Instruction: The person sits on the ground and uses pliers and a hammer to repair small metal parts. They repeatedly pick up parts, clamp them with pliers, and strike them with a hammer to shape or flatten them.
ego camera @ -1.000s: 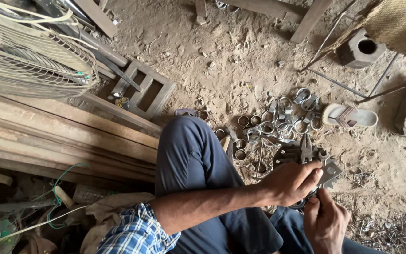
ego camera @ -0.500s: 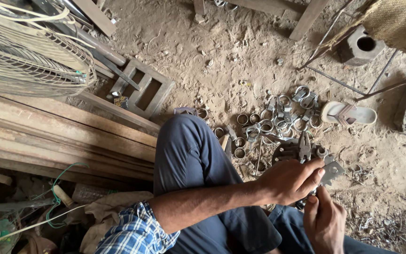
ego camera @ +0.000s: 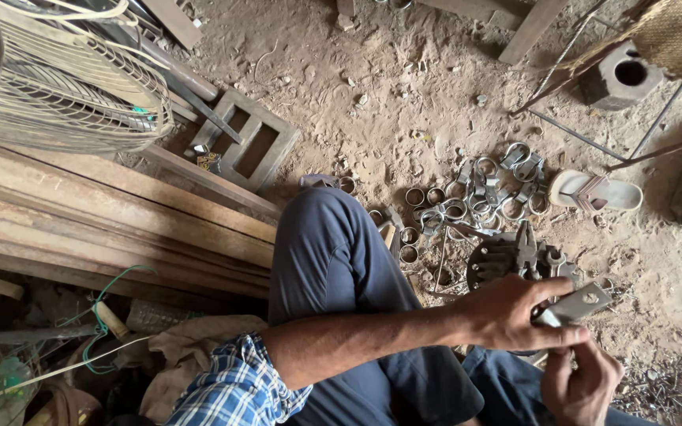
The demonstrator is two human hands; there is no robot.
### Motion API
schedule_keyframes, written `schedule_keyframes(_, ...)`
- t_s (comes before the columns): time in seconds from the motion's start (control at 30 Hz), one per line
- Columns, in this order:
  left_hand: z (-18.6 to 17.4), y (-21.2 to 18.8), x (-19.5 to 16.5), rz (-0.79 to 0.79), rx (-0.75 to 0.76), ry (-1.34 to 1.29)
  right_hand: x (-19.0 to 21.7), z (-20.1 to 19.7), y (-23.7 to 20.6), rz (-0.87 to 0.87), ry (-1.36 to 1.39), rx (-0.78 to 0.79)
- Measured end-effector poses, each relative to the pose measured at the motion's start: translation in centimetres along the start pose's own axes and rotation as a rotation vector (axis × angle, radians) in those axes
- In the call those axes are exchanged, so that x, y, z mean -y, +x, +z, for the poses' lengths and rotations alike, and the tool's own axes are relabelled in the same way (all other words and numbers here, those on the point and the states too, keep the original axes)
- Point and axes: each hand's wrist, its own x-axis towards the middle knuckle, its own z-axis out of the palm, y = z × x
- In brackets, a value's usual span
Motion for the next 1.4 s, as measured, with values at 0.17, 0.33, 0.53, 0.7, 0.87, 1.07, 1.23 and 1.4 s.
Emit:
schedule_keyframes(0.17, 0.8, 0.4, 0.8, 0.029, 0.06, -0.072, -3.7, 0.5, -0.4, -0.312, -0.049, -0.144)
schedule_keyframes(0.33, 1.8, 0.8, 1.9, -0.081, 0.099, -0.065, -5.5, 0.5, -0.8, 0.053, 0.117, -0.034)
schedule_keyframes(0.53, 1.8, 1.0, 2.6, -0.035, 0.159, -0.06, -3.7, 1.0, -1.7, 0.326, 0.323, -0.078)
schedule_keyframes(0.7, 1.8, 1.1, 4.4, 0.111, 0.266, -0.088, -4.7, -1.2, 0.0, 0.274, 0.39, 0.055)
schedule_keyframes(0.87, 5.6, 1.0, 7.6, 0.286, 0.142, 0.053, -4.5, -1.2, 0.3, 0.276, 0.24, -0.015)
schedule_keyframes(1.07, 5.5, 0.8, 7.5, -0.225, 0.189, -0.315, -4.6, -4.0, 1.9, 0.362, 0.3, -0.132)
schedule_keyframes(1.23, 1.7, 0.7, 1.7, -0.501, 0.001, -0.593, -3.9, -5.3, -2.3, 0.39, 0.214, -0.126)
schedule_keyframes(1.4, -1.6, 1.0, -2.3, -0.482, -0.213, -0.612, -3.2, -3.5, -1.8, 0.398, 0.198, -0.141)
